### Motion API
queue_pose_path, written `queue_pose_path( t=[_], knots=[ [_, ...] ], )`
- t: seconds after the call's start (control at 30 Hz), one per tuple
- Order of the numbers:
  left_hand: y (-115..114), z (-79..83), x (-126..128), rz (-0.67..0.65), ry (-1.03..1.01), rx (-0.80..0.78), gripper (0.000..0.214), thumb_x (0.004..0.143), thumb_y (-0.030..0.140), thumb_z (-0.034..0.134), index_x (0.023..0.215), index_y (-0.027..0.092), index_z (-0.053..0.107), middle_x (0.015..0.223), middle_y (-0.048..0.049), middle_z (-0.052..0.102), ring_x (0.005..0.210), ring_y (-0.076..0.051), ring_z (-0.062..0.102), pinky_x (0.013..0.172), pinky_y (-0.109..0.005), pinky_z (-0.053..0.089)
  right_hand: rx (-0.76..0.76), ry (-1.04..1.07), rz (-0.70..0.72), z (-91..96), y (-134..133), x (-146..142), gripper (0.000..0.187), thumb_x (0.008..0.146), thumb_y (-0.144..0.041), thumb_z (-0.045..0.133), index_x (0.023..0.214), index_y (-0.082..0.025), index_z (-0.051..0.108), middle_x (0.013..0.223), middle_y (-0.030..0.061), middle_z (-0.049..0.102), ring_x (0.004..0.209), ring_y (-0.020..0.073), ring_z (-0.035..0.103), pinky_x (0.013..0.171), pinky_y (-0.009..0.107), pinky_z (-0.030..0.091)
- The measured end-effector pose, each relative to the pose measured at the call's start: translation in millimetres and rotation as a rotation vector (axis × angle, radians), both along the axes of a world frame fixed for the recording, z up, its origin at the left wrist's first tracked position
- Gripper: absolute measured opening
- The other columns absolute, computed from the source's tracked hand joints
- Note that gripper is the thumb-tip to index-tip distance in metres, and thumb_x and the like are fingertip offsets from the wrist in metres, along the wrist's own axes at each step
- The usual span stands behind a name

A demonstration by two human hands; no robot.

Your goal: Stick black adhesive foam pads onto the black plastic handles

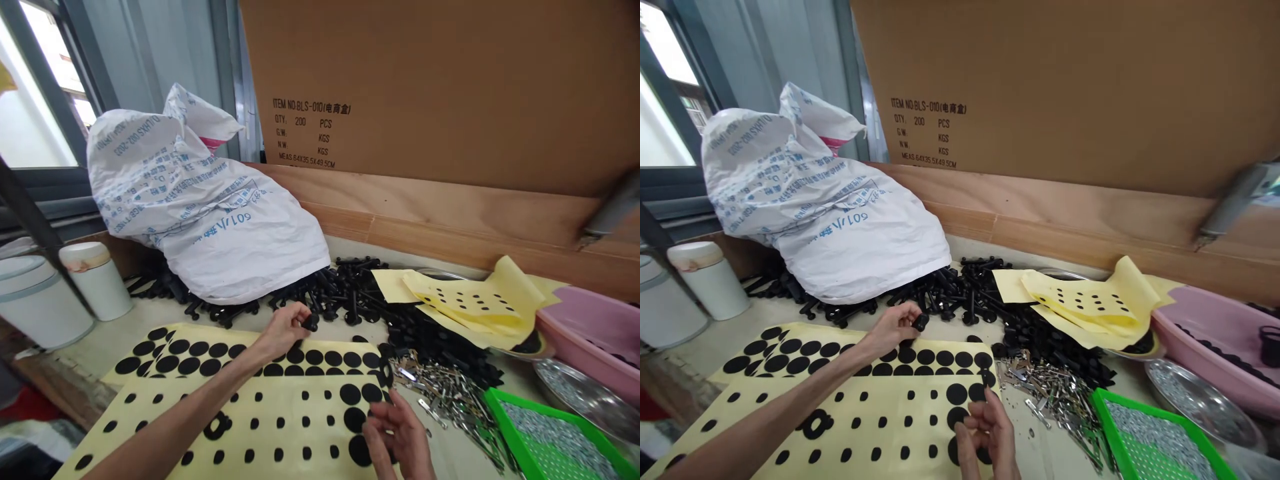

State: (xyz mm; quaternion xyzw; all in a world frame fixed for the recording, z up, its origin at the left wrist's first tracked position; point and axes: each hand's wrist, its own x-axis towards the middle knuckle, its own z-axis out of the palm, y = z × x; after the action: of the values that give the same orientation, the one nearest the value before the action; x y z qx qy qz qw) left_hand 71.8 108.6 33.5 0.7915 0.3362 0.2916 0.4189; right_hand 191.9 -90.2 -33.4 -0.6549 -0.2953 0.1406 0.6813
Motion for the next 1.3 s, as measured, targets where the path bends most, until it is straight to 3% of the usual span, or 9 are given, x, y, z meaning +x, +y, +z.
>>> queue_pose_path(
  t=[0.07, 0.13, 0.27, 0.47, 0.57, 0.63, 0.73, 0.93, 1.3],
  knots=[
    [-32.1, 4.7, 2.9, -0.028, -0.139, -0.143, 0.022, 0.080, 0.024, 0.062, 0.101, 0.018, 0.057, 0.085, -0.0030, 0.066, 0.076, -0.017, 0.062, 0.070, -0.030, 0.050, 0.082, 0.070, 0.101, 8.4, 6.9, -6.3, 0.072, 0.076, -0.050, 0.063, 0.136, -0.021, 0.035, 0.107, 0.0119, 0.062, 0.087, 0.0244, 0.062, 0.067, 0.034, 0.049],
    [-63.8, 3.9, 6.2, -0.029, -0.436, -0.454, 0.025, 0.075, 0.023, 0.068, 0.097, 0.018, 0.058, 0.081, -0.0018, 0.064, 0.071, -0.014, 0.060, 0.068, -0.026, 0.047, 0.123, 0.174, 0.216, 17.7, 13.1, -13.6, 0.081, 0.075, -0.051, 0.064, 0.142, -0.024, 0.026, 0.112, 0.0128, 0.061, 0.091, 0.0253, 0.062, 0.068, 0.035, 0.050],
    [-107.3, -4.8, 9.9, 0.154, -0.823, -0.979, 0.029, 0.066, 0.025, 0.080, 0.090, 0.018, 0.064, 0.085, -0.0021, 0.064, 0.074, -0.014, 0.060, 0.071, -0.026, 0.046, 0.051, 0.156, 0.255, 26.9, 17.8, -23.9, 0.079, 0.077, -0.041, 0.066, 0.143, -0.026, 0.025, 0.103, 0.0080, 0.065, 0.078, 0.0219, 0.063, 0.065, 0.034, 0.049],
    [-123.0, -11.8, -1.8, 0.190, -0.698, -1.035, 0.029, 0.075, 0.030, 0.073, 0.100, 0.017, 0.069, 0.094, -0.0085, 0.069, 0.081, -0.019, 0.063, 0.065, -0.028, 0.049, 0.038, -0.268, 0.160, 24.1, 10.2, -28.2, 0.056, 0.082, -0.028, 0.061, 0.135, -0.025, 0.043, 0.110, 0.0084, 0.065, 0.099, 0.0257, 0.059, 0.082, 0.039, 0.046],
    [-119.2, -16.9, -9.0, 0.216, -0.752, -1.098, 0.023, 0.077, 0.027, 0.072, 0.097, 0.015, 0.070, 0.088, -0.0077, 0.069, 0.074, -0.016, 0.062, 0.063, -0.028, 0.051, 0.068, -0.038, 0.114, 31.2, 5.8, -14.9, 0.041, 0.084, -0.036, 0.059, 0.122, -0.021, 0.052, 0.110, 0.0099, 0.063, 0.092, 0.0234, 0.061, 0.077, 0.036, 0.049],
    [-117.0, -20.2, -12.1, 0.216, -0.731, -1.128, 0.024, 0.078, 0.027, 0.072, 0.098, 0.014, 0.069, 0.089, -0.0092, 0.070, 0.072, -0.017, 0.064, 0.063, -0.029, 0.052, 0.025, 0.096, 0.104, 36.2, 4.1, -1.2, 0.022, 0.079, -0.040, 0.065, 0.088, -0.020, 0.064, 0.093, 0.0060, 0.063, 0.083, 0.0204, 0.059, 0.072, 0.030, 0.048],
    [-116.5, -23.7, -13.6, 0.189, -0.695, -1.125, 0.026, 0.080, 0.029, 0.069, 0.099, 0.012, 0.069, 0.092, -0.0126, 0.071, 0.072, -0.019, 0.067, 0.062, -0.027, 0.052, -0.081, 0.284, 0.279, 38.8, 4.1, 11.6, 0.030, 0.072, -0.047, 0.070, 0.064, -0.019, 0.062, 0.064, 0.0001, 0.054, 0.061, 0.0149, 0.048, 0.054, 0.025, 0.040],
    [-119.2, -30.7, -11.1, 0.179, -0.756, -1.115, 0.023, 0.081, 0.026, 0.068, 0.099, 0.011, 0.069, 0.094, -0.0131, 0.071, 0.068, -0.015, 0.064, 0.059, -0.025, 0.051, -0.211, 0.559, 0.412, 37.9, 10.3, -4.3, 0.036, 0.064, -0.049, 0.075, 0.058, -0.018, 0.060, 0.055, -0.0035, 0.045, 0.054, 0.0119, 0.037, 0.052, 0.023, 0.031],
    [-119.2, -36.6, -9.4, 0.141, -0.760, -1.089, 0.022, 0.083, 0.027, 0.066, 0.098, 0.012, 0.069, 0.096, -0.0124, 0.070, 0.073, -0.016, 0.063, 0.064, -0.026, 0.051, -0.277, 0.577, 0.383, 29.5, 12.4, -4.4, 0.036, 0.063, -0.050, 0.074, 0.058, -0.019, 0.058, 0.055, -0.0039, 0.044, 0.055, 0.0127, 0.036, 0.053, 0.024, 0.030]
  ],
)
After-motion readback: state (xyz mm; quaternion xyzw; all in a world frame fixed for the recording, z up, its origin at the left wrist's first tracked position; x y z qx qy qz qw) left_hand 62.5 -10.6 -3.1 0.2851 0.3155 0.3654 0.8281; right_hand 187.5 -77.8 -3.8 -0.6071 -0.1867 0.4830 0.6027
